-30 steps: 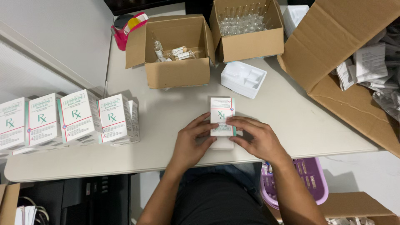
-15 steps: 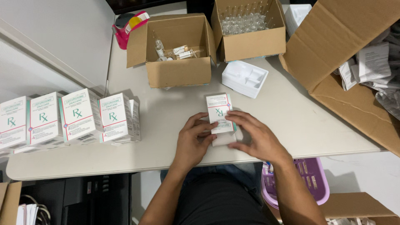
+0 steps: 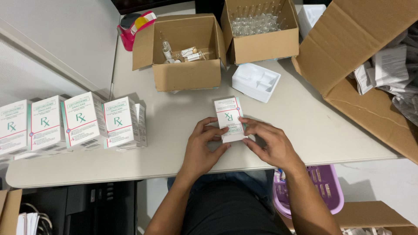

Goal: The person assembles medical kits by placing small vials and syringes into white plastic trays, inserting the trays into cardboard boxes, and adding instruction leaflets. The person then closes the boxes and stacks them on the table.

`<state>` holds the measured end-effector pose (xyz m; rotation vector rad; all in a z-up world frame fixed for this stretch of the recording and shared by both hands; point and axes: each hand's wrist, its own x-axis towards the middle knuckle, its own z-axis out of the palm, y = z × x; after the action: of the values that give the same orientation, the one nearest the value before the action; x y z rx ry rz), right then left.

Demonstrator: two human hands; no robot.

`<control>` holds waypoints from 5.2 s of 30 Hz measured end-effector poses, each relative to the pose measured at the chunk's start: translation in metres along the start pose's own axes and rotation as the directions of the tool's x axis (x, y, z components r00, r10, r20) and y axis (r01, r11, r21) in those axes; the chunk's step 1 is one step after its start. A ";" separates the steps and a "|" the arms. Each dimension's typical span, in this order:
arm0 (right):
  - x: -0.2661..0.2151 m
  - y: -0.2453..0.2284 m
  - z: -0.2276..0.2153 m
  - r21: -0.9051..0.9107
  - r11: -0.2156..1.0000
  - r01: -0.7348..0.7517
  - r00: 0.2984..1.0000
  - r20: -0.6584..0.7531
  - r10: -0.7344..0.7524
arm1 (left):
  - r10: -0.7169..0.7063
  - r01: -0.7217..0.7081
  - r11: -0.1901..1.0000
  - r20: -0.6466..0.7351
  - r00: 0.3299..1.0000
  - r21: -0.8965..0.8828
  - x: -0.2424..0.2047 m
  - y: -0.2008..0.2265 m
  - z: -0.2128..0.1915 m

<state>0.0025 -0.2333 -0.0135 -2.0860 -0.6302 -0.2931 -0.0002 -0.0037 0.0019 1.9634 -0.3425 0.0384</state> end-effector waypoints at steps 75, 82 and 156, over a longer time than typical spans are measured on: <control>-0.004 -0.017 0.008 0.167 0.982 -0.086 0.990 -0.096 0.103 | 0.442 -0.415 0.824 0.020 0.897 0.386 -0.031 0.002 -0.002; -0.017 -0.002 0.009 0.258 0.952 -0.164 0.966 -0.155 0.208 | 0.444 -0.402 0.808 0.001 0.896 0.430 -0.030 -0.019 0.006; -0.535 0.211 0.037 0.548 -0.176 -0.818 -0.554 -0.667 0.499 | 0.391 -0.250 0.906 0.903 0.179 -0.343 -0.043 0.055 0.288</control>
<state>-0.3352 -0.4725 -0.4149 -1.5818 2.0327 -0.4089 -0.0929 -0.2745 -0.0750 1.4883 -1.5715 -0.9820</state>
